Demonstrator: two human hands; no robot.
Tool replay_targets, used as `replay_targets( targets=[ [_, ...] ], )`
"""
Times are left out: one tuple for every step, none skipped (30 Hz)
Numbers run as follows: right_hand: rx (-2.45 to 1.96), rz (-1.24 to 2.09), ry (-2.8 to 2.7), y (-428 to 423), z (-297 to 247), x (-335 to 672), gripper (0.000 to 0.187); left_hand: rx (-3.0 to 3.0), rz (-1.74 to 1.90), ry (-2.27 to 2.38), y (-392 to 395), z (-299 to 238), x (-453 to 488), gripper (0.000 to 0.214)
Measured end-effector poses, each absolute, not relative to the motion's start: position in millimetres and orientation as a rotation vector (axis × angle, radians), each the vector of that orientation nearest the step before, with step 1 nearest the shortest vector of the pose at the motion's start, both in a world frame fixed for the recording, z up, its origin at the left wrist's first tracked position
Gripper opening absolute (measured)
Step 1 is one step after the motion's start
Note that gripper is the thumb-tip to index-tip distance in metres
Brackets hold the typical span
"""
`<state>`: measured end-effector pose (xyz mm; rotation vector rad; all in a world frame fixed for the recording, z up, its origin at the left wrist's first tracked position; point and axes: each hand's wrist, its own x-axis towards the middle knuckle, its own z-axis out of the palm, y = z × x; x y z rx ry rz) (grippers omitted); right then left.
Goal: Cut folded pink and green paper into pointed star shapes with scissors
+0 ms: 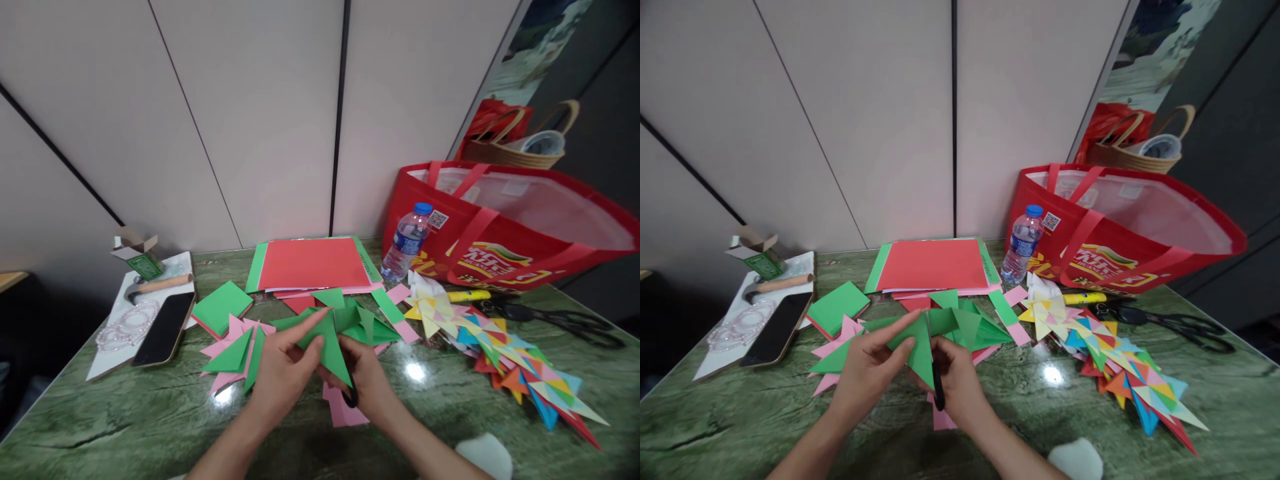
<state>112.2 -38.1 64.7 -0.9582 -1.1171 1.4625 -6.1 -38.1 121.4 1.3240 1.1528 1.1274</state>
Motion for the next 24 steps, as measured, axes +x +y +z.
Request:
replay_targets(
  targets=[
    [-0.964,1.47,-1.118,-38.3,66.5,112.4,0.029,1.325,1.13,1.152,-38.2,121.1,-6.2,0.037],
    [-0.972,1.478,-1.114,-38.4,68.1,112.5,0.03,1.325,1.131,1.154,-38.2,120.9,-6.3,0.037],
    [-0.979,1.485,-1.106,-38.2,69.3,112.4,0.03,1.324,1.133,1.159,-38.1,120.9,-6.4,0.037],
    [-0.987,1.492,-1.094,-37.9,70.2,112.1,0.03,1.323,1.133,1.166,-38.1,121.0,-6.5,0.037],
    [-0.993,1.499,-1.082,-37.6,70.8,111.8,0.03,1.321,1.133,1.172,-38.1,121.4,-6.6,0.037],
    [-1.0,1.506,-1.068,-37.2,71.3,111.4,0.03,1.319,1.132,1.175,-38.1,122.0,-6.7,0.037],
    [-1.007,1.515,-1.058,-37.0,71.6,111.0,0.03,1.318,1.129,1.177,-38.1,122.7,-6.7,0.037],
    [-1.015,1.523,-1.053,-36.8,71.8,110.6,0.031,1.318,1.125,1.176,-38.2,123.4,-6.7,0.037],
    [-1.023,1.531,-1.049,-36.8,71.9,110.2,0.031,1.317,1.119,1.174,-38.3,123.9,-6.7,0.038],
    [-1.03,1.537,-1.046,-36.8,71.6,109.9,0.031,1.315,1.117,1.173,-38.4,124.0,-6.6,0.038],
    [-1.036,1.544,-1.043,-36.8,71.1,109.6,0.031,1.314,1.114,1.178,-38.4,123.8,-6.6,0.038],
    [-1.04,1.55,-1.039,-36.7,70.1,109.2,0.031,1.316,1.11,1.187,-38.3,123.0,-6.7,0.039],
    [-1.041,1.555,-1.038,-36.6,68.8,108.9,0.031,1.323,1.106,1.199,-38.1,121.9,-6.9,0.039],
    [-1.04,1.559,-1.036,-36.3,67.2,108.6,0.03,1.334,1.102,1.213,-37.7,120.5,-7.3,0.039],
    [-1.038,1.566,-1.034,-35.9,65.3,108.4,0.03,1.349,1.099,1.227,-37.0,119.1,-8.1,0.039],
    [-1.036,1.574,-1.033,-35.6,63.4,108.2,0.03,1.367,1.099,1.234,-36.0,117.9,-9.5,0.039],
    [-1.035,1.585,-1.033,-35.3,61.5,108.2,0.03,1.388,1.099,1.235,-34.5,117.1,-11.8,0.039],
    [-1.033,1.6,-1.038,-35.2,59.8,108.3,0.03,1.413,1.095,1.238,-32.4,117.1,-15.1,0.039],
    [-1.027,1.618,-1.049,-35.3,58.5,108.5,0.03,1.444,1.082,1.239,-29.8,117.7,-19.8,0.038],
    [-1.02,1.637,-1.067,-35.7,57.5,108.9,0.029,1.482,1.048,1.251,-26.6,119.1,-25.9,0.038],
    [-1.007,1.654,-1.092,-36.4,56.9,109.3,0.028,1.522,0.991,1.279,-22.8,120.9,-33.6,0.038],
    [-0.987,1.671,-1.12,-37.4,56.7,109.8,0.027,1.571,0.934,1.303,-18.5,122.8,-42.6,0.038],
    [-0.964,1.683,-1.147,-38.4,56.7,110.2,0.025,1.602,0.882,1.317,-14.0,124.4,-52.7,0.039],
    [-0.945,1.691,-1.17,-39.5,57.0,110.5,0.024,1.608,0.826,1.347,-9.4,125.2,-63.5,0.042]
  ],
)
